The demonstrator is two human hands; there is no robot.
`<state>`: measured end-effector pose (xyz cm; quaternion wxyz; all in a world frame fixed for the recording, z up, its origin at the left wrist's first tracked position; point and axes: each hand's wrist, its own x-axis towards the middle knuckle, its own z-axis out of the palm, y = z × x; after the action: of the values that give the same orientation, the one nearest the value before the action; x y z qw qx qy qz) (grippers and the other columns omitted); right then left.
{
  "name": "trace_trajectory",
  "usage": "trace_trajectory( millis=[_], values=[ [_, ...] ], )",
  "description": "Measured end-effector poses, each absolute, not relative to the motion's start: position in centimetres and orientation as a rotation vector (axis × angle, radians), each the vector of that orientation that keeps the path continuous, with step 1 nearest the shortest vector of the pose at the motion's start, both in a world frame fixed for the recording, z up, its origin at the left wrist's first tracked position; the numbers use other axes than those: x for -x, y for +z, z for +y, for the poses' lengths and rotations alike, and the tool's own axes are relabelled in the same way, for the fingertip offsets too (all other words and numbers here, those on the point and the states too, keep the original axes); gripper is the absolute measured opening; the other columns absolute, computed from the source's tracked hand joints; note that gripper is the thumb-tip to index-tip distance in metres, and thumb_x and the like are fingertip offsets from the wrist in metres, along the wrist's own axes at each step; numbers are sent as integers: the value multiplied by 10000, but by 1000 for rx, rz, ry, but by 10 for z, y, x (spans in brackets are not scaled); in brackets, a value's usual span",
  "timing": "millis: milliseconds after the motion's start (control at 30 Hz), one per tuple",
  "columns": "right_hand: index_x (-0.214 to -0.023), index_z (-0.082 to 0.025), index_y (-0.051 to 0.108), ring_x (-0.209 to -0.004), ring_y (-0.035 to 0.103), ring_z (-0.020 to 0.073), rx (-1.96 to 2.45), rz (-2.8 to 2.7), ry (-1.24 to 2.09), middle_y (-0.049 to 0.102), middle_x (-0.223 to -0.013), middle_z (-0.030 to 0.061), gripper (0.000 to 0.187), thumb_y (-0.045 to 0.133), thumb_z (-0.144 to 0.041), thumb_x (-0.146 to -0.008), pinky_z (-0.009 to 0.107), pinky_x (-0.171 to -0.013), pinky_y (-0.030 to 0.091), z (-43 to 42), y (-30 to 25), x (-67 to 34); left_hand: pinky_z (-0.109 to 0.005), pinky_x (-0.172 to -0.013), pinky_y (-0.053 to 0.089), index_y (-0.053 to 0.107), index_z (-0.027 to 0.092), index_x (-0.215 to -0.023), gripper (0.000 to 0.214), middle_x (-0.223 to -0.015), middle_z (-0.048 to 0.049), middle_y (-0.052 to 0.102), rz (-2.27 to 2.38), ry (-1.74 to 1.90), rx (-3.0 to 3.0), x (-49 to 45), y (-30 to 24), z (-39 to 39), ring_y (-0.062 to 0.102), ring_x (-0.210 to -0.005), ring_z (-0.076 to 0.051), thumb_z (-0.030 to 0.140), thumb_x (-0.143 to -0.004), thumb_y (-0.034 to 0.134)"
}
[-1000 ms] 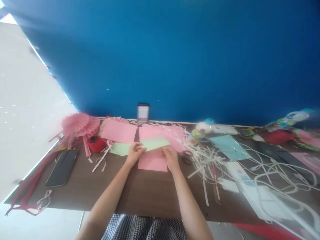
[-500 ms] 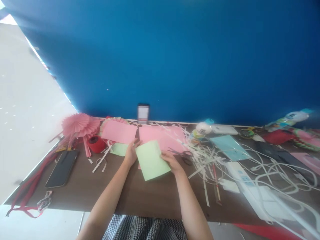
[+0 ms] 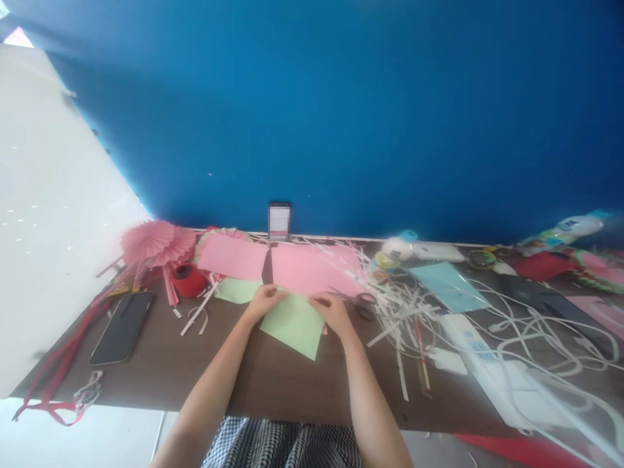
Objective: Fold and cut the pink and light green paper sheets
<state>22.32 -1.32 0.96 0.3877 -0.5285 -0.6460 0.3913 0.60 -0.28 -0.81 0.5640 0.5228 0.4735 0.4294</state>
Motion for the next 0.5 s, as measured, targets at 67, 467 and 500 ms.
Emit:
trace_trajectory(
  millis=[67,467,500],
  values=[
    [-766,-189,684,-817,612,216,1351,-1559,983,690,-841,55,268,549,-418,-729,331,-765,447,-11,7,-223,-194,-440,269,547,135,-582,345,-485,37,443,1185,1050,-1246,-7,-10,-2,385,-455,-71,464,-653,620],
    [-829,-156,673,-815,607,238,1348,-1265,1003,679,-866,76,378,550,-496,-716,348,-714,472,-10,3,-230,-229,-517,362,585,137,-607,359,-536,5,538,1121,1165,-1064,-3,-11,0,497,-559,-134,492,-661,602],
    [-822,-158,673,-827,606,237,1338,-1277,991,680,-869,77,361,558,-483,-715,356,-749,463,-10,3,-229,-237,-537,379,601,136,-623,358,-553,-3,560,1124,1161,-1050,-3,-11,0,521,-588,-150,492,-655,609]
  ],
)
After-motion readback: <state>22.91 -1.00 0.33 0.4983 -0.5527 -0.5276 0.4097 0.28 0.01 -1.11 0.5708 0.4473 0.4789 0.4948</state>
